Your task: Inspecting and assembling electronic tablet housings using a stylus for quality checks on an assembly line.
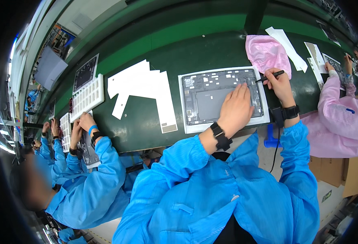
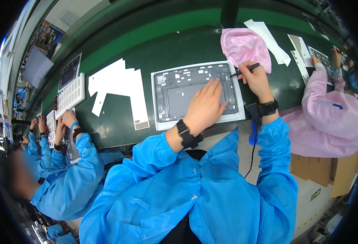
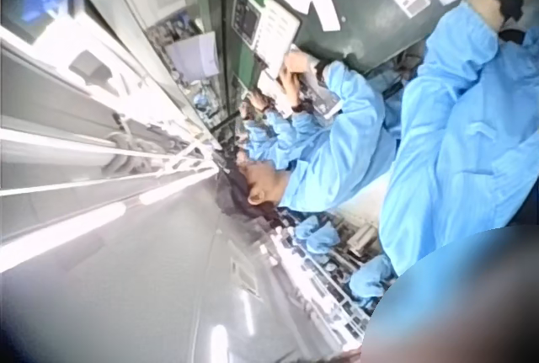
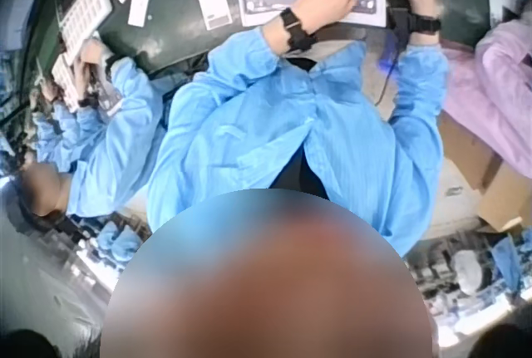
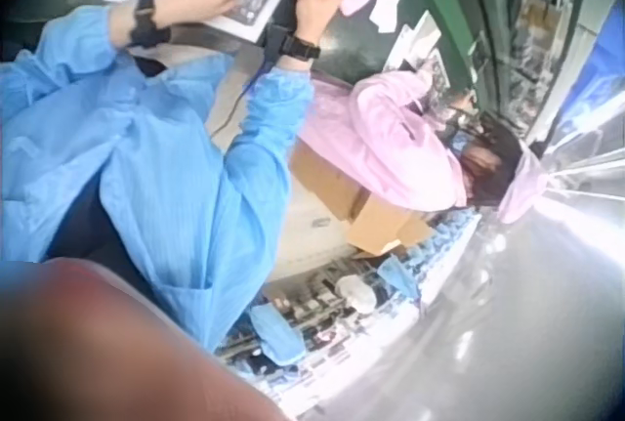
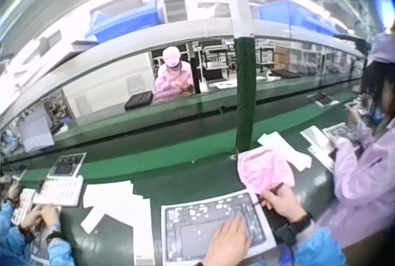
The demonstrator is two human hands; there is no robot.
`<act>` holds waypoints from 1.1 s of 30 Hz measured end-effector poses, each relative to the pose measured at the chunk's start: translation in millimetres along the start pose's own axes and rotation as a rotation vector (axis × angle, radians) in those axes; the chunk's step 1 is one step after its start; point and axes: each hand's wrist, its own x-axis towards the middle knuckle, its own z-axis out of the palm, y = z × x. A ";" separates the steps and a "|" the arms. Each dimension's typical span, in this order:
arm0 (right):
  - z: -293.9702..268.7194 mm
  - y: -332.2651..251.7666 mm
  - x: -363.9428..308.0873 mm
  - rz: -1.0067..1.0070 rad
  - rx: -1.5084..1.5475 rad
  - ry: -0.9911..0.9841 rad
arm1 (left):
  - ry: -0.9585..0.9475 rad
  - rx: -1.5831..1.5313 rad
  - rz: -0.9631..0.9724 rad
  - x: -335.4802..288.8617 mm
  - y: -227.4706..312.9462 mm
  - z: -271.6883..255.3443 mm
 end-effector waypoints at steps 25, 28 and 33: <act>9.1 -21.5 -16.6 -0.144 -0.367 0.300 | -0.067 0.509 0.079 46.4 9.7 25.3; -10.7 -0.8 -25.1 -0.062 -0.033 0.403 | -0.019 0.372 0.032 43.0 10.0 25.7; -17.6 16.5 -28.7 0.103 0.320 0.466 | 0.011 0.454 0.060 39.1 9.5 40.2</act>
